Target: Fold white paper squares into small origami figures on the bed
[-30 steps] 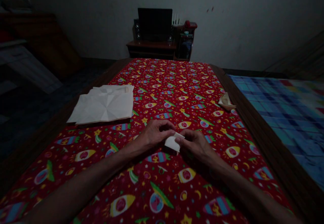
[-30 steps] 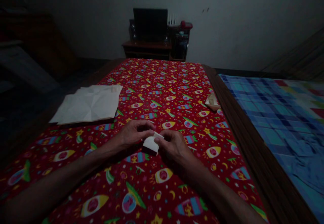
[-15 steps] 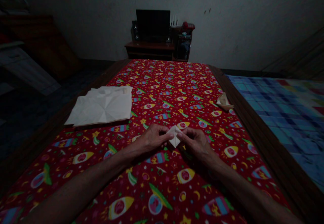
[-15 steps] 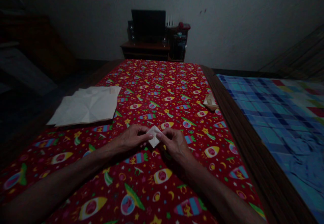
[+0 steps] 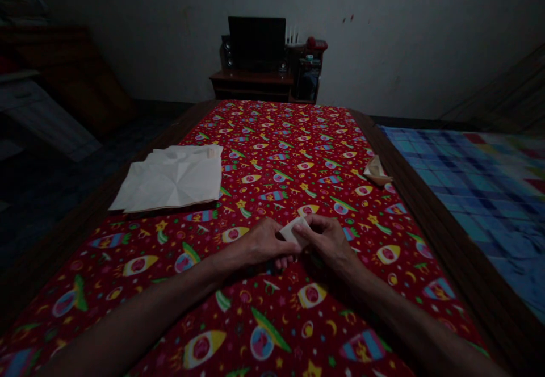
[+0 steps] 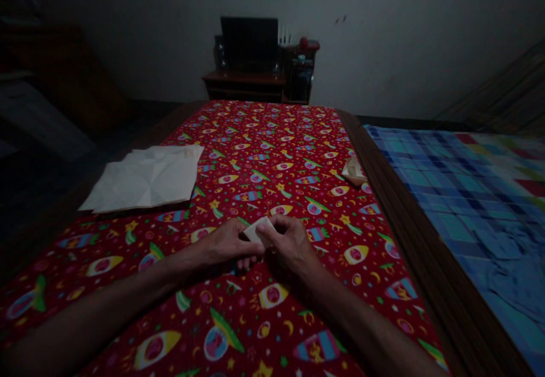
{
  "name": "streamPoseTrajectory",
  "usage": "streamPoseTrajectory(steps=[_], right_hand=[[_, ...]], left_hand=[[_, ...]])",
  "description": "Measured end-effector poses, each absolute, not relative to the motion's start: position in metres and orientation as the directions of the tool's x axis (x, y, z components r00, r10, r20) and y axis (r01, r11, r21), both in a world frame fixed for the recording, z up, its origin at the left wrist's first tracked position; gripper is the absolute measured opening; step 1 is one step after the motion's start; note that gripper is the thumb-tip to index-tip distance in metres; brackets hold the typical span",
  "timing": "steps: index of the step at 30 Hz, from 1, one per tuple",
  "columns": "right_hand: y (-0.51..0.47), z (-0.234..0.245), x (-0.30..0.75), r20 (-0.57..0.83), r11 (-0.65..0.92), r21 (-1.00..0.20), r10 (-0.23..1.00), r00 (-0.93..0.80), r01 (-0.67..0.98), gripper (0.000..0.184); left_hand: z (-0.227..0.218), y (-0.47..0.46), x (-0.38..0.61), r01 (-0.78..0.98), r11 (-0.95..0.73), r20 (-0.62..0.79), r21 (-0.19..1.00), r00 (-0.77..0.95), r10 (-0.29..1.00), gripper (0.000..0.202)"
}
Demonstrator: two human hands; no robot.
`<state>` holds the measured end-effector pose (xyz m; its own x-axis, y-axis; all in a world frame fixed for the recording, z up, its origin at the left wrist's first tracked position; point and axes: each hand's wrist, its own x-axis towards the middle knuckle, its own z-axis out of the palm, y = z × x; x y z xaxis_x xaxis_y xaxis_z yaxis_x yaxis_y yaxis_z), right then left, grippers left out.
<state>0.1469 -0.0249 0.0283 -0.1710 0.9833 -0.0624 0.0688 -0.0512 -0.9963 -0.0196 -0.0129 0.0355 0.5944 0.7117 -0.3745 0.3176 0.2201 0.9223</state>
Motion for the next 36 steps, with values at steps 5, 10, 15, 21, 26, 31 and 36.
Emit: streamPoseTrajectory(steps=[5,10,15,21,26,31,36], right_hand=[[-0.027,0.029,0.149,-0.078,-0.071,-0.996,0.983,-0.164,0.046,0.034],[-0.024,0.025,0.151,-0.139,-0.135,-0.990,0.976,-0.167,0.038,0.034],[-0.023,0.028,0.153,-0.101,-0.086,-0.992,0.983,-0.156,0.096,0.032],[-0.023,0.029,0.155,-0.067,-0.041,-0.989,0.981,-0.182,0.145,0.032],[-0.020,0.025,0.154,-0.067,-0.050,-0.994,0.982,-0.175,0.100,0.029],[-0.022,0.029,0.155,-0.028,-0.003,-0.989,0.985,-0.170,0.148,0.028],[-0.023,0.031,0.156,0.078,0.130,-0.953,0.979,-0.189,0.275,0.023]], left_hand=[[0.036,-0.012,-0.022,0.290,0.129,-0.280,0.948,0.573,0.770,0.029],[0.042,-0.005,-0.027,0.356,-0.069,-0.123,0.932,0.488,0.864,0.027],[0.039,-0.003,-0.028,0.419,-0.191,-0.054,0.888,0.506,0.861,0.030],[0.033,-0.006,-0.024,0.395,-0.289,0.060,0.872,0.500,0.864,0.028],[0.033,-0.003,-0.026,0.401,-0.276,0.065,0.874,0.465,0.883,0.024],[0.032,-0.003,-0.024,0.394,-0.281,0.089,0.875,0.440,0.894,0.019],[0.034,-0.004,-0.023,0.353,-0.346,0.180,0.869,0.425,0.887,0.019]])
